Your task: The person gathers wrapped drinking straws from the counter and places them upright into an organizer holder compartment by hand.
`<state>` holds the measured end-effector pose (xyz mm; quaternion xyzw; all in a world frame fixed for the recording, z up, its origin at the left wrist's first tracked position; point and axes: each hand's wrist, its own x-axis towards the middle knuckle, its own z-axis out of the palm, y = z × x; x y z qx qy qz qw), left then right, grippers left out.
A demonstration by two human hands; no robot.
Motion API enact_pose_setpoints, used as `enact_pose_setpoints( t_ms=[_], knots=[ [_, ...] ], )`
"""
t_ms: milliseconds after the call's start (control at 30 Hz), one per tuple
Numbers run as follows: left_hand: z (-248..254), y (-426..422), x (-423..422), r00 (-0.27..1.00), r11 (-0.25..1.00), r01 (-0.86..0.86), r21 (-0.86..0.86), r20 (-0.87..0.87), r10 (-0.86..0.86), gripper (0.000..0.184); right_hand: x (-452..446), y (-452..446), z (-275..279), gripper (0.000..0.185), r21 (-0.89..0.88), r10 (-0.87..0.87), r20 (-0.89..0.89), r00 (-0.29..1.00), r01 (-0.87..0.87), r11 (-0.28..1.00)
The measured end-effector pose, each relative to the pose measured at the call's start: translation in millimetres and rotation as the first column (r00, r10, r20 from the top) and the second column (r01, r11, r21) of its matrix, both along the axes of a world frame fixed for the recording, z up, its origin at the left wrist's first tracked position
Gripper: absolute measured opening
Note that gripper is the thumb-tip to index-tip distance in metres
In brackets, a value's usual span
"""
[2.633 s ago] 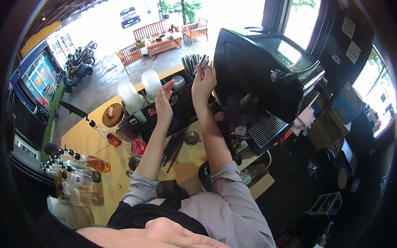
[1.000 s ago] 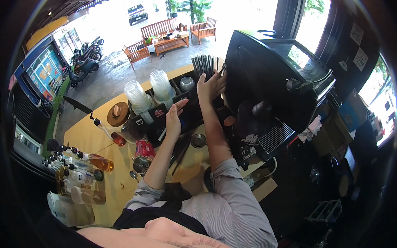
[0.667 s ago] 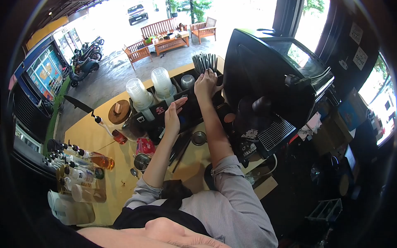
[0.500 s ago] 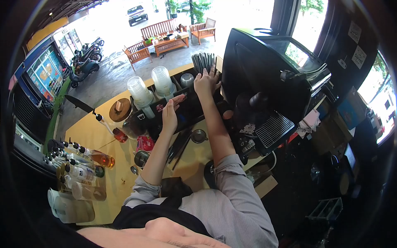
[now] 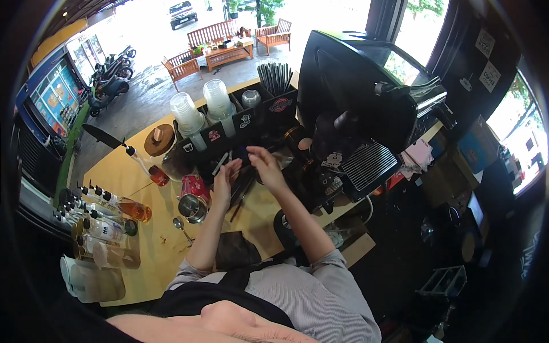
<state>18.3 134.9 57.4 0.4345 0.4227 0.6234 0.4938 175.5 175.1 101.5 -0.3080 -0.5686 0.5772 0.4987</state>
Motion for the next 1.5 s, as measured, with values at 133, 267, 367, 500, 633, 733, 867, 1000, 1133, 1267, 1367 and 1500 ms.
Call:
enact_pose_setpoints(
  t_ms=[133, 267, 367, 500, 633, 733, 867, 1000, 1133, 1267, 1367, 1500],
  knots=[
    [-35.7, -31.5, -3.3, 0.996, 0.998, -0.06, -0.038, -0.074, 0.057, 0.054, -13.9, -26.9, -53.7, 0.03, -0.136, 0.042, -0.07, 0.997, -0.051, 0.989],
    [-63.4, -61.7, -5.4, 0.986, 0.989, -0.14, -0.045, -0.099, 0.135, 0.052, -30.1, -58.4, -84.0, 0.03, -0.179, 0.089, -0.066, 0.994, -0.1, 0.979],
    [-65.0, -85.0, -9.0, 0.962, 0.988, -0.15, -0.032, -0.235, 0.139, 0.05, -35.2, -81.1, -85.2, 0.043, -0.027, 0.019, 0.317, 0.948, -0.011, 1.0],
    [-92.1, -96.2, -11.9, 0.877, 0.979, -0.188, 0.075, -0.436, 0.201, 0.048, -44.6, -90.3, -109.4, 0.058, 0.383, -0.139, 0.564, 0.814, -0.108, 0.917],
    [-85.8, -105.8, -12.7, 0.793, 0.981, -0.168, 0.096, -0.578, 0.193, 0.049, -53.9, -97.8, -122.3, 0.056, 0.391, -0.191, 0.679, 0.709, -0.129, 0.912],
    [-85.0, -111.2, -13.5, 0.768, 0.978, -0.183, 0.101, -0.607, 0.206, 0.05, -53.8, -99.4, -129.9, 0.056, 0.468, -0.3, 0.818, 0.49, -0.266, 0.843],
    [-83.0, -119.2, -10.9, 0.751, 0.973, -0.191, 0.131, -0.618, 0.231, 0.05, -59.4, -93.4, -132.7, 0.057, 0.622, -0.474, 0.776, 0.416, -0.381, 0.684],
    [-75.7, -127.0, -3.7, 0.708, 0.966, -0.158, 0.205, -0.659, 0.255, 0.052, -66.5, -88.6, -123.0, 0.058, 0.597, -0.418, 0.795, 0.439, -0.445, 0.668],
    [-78.0, -129.8, -5.1, 0.692, 0.974, -0.103, 0.2, -0.689, 0.215, 0.051, -65.6, -82.7, -138.9, 0.051, 0.525, -0.33, 0.829, 0.451, -0.426, 0.737],
    [-74.6, -131.6, -5.9, 0.746, 0.975, -0.095, 0.202, -0.634, 0.204, 0.048, -47.4, -87.1, -138.1, 0.039, 0.539, -0.348, 0.817, 0.459, -0.394, 0.744],
    [-79.6, -130.1, -6.4, 0.766, 0.978, -0.09, 0.191, -0.615, 0.19, 0.047, -33.1, -91.2, -133.2, 0.034, 0.583, -0.358, 0.776, 0.519, -0.375, 0.721],
    [-82.5, -128.1, -4.7, 0.787, 0.982, -0.081, 0.172, -0.593, 0.169, 0.047, -20.7, -96.1, -126.0, 0.027, 0.587, -0.351, 0.764, 0.541, -0.358, 0.726]
  ],
)
